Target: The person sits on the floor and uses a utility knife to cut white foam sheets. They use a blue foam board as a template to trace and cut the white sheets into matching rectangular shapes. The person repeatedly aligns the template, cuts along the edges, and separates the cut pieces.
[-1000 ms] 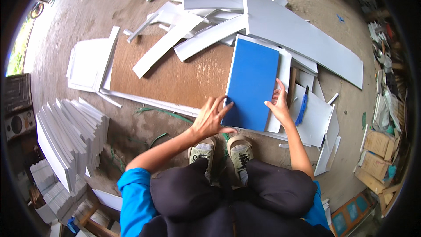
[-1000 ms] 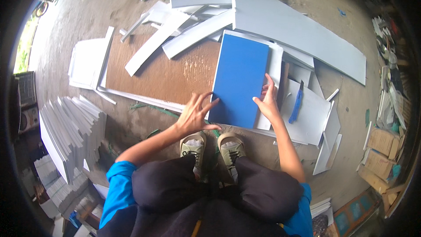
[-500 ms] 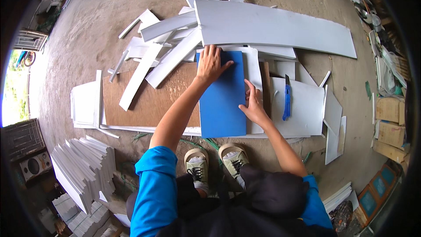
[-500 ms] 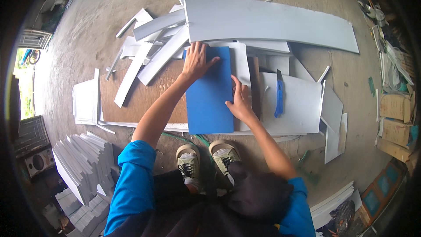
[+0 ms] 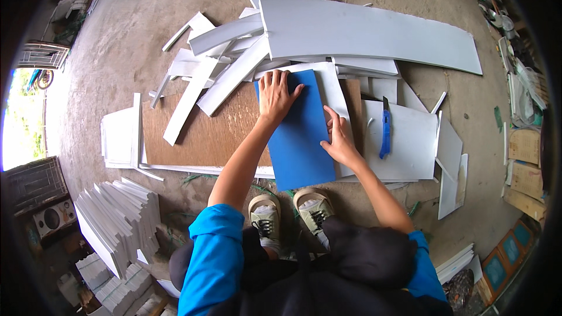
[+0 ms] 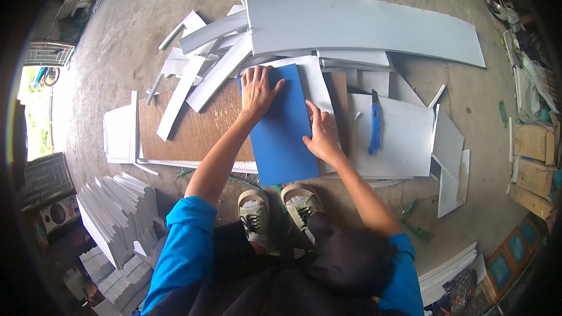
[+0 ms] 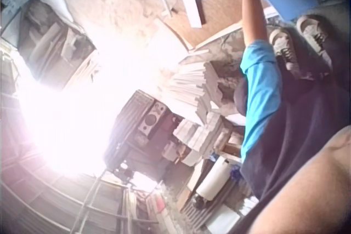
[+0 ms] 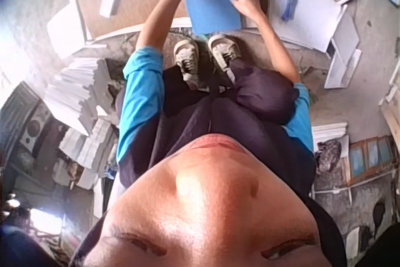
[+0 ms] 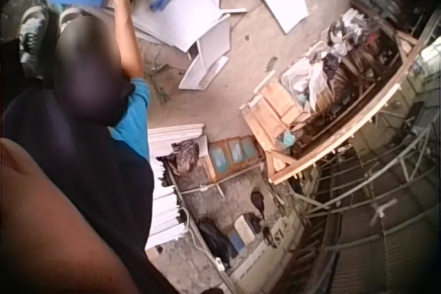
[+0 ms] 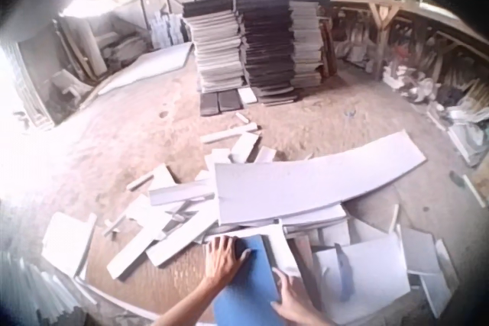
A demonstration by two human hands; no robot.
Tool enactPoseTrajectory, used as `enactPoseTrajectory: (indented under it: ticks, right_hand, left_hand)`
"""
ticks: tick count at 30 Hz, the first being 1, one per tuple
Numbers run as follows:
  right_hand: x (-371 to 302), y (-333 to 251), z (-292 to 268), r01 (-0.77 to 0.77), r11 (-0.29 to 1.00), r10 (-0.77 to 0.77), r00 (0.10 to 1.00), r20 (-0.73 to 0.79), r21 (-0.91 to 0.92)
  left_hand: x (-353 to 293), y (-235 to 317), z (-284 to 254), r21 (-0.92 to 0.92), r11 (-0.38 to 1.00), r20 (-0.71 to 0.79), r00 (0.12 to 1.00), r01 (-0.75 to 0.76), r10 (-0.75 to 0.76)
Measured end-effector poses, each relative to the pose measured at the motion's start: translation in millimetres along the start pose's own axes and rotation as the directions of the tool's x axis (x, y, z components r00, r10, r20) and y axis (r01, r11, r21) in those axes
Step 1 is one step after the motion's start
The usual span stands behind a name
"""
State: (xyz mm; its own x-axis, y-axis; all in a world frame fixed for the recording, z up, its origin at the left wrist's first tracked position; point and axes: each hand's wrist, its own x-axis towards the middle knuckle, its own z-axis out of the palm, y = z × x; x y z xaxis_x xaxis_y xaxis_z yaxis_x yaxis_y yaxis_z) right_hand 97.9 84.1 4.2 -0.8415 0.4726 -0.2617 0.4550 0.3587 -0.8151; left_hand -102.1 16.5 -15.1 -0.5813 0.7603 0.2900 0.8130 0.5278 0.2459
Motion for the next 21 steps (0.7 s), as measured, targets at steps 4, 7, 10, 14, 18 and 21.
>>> enactPoseTrajectory:
  ticks: [4, 7, 10, 14, 18, 21]
  right_hand:
    - [1, 5, -1, 0.04, 0.999, -0.04, 0.999, -0.015, -0.035]
    - [2, 6, 3, 0.077, 0.993, -0.08, 0.996, -0.034, -0.087]
    - [6, 12, 5, 0.083, 0.994, -0.085, 0.996, -0.031, -0.074]
    - [3, 21, 0, 0.112, 0.99, -0.105, 0.991, -0.085, 0.081]
    - [-4, 40, -14, 0.222, 0.975, -0.209, 0.844, -0.493, -0.033]
    - [-16, 93, -56, -0.114, 0.897, -0.247, 0.673, -0.697, -0.428]
  left_hand:
    - [-3, 17, -6, 0.088, 0.972, -0.118, 0.966, -0.218, 0.228]
    - [-8, 26, -9, 0.089, 0.984, 0.062, 0.987, -0.153, 0.148]
    - [-8, 30, -16, -0.064, 0.989, 0.025, 0.991, -0.132, 0.133]
    - [-13, 47, -40, -0.099, 0.993, 0.497, 0.862, -0.06, 0.102]
    - [-24, 51, -51, 0.125, 0.985, 0.596, 0.803, -0.117, 0.02]
    - [-20, 60, -37, 0.138, 0.982, 0.617, 0.787, -0.127, 0.015]
